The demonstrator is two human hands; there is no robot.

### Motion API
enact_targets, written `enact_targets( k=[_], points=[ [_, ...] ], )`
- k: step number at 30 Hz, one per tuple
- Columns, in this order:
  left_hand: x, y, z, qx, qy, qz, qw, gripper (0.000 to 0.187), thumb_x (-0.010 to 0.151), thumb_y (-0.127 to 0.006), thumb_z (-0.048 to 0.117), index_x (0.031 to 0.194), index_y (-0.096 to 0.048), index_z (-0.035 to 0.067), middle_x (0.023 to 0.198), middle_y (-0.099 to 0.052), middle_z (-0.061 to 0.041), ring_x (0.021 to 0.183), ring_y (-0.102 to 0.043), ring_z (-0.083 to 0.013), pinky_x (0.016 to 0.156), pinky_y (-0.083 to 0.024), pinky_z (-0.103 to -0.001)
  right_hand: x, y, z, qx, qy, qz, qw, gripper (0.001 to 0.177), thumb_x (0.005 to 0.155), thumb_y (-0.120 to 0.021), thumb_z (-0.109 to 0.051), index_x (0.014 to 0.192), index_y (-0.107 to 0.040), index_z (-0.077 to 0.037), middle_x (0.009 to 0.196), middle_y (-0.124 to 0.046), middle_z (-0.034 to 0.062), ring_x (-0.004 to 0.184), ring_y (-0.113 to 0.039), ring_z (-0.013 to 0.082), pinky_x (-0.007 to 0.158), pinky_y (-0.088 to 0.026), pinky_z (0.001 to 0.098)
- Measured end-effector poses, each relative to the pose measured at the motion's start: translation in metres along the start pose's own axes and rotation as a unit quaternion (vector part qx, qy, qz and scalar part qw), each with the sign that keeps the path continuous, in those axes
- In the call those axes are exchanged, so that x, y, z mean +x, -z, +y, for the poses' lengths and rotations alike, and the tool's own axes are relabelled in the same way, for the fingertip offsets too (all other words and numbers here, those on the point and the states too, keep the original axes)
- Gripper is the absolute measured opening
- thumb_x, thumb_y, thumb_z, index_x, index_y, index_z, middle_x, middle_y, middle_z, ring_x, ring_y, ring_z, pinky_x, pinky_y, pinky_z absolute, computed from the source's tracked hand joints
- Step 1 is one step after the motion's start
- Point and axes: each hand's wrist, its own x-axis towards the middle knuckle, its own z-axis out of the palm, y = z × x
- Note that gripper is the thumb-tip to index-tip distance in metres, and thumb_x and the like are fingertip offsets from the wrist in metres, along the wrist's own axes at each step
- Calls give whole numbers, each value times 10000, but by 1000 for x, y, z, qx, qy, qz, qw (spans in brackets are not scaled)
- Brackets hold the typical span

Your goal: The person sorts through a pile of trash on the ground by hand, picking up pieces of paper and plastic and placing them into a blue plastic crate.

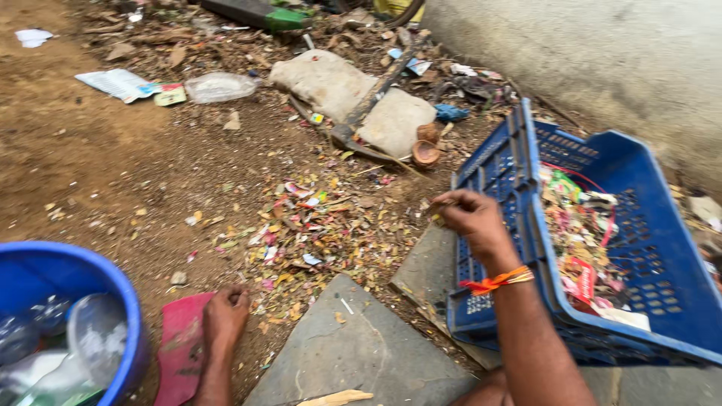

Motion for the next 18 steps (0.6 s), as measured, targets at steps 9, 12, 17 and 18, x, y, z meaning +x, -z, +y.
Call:
enact_targets(
  k=[9, 12, 17, 18],
  points=[
    [11, -10, -12, 58, 12, -24, 998, 309, 933, -703, 265, 1183, -761, 93, 1077, -802, -121, 932, -765, -292, 860, -586, -419, -27, 166, -52, -244, 34, 285, 926, 161, 890, -748, -62, 1042, -774, -18, 932, -765, 88, 800, -698, 107, 726, -564, 269],
    [9, -9, -14, 58, 12, -25, 998, 299, 934, -706, 268, 1173, -766, 99, 1066, -808, -112, 924, -770, -284, 855, -590, -419, -39, 185, -33, -363, -16, 303, 881, 193, 896, -755, -76, 1084, -795, -67, 974, -778, 105, 817, -713, 149, 738, -557, 313],
    [7, -3, -11, 81, 9, -28, 996, 287, 936, -704, 274, 1161, -776, 112, 1050, -810, -105, 920, -769, -278, 849, -590, -414, -44, 197, -4, -422, -15, 246, 872, 312, 852, -754, -100, 1160, -787, -134, 1152, -760, 116, 1005, -739, 214, 886, -584, 363],
    [7, -3, -11, 80, 8, -28, 996, 283, 933, -703, 266, 1156, -778, 109, 1042, -812, -109, 916, -771, -278, 849, -589, -413, -44, 197, -1, -438, -38, 217, 872, 307, 855, -761, -127, 1161, -789, -146, 1185, -746, 121, 1036, -723, 226, 909, -574, 387]
  ],
)
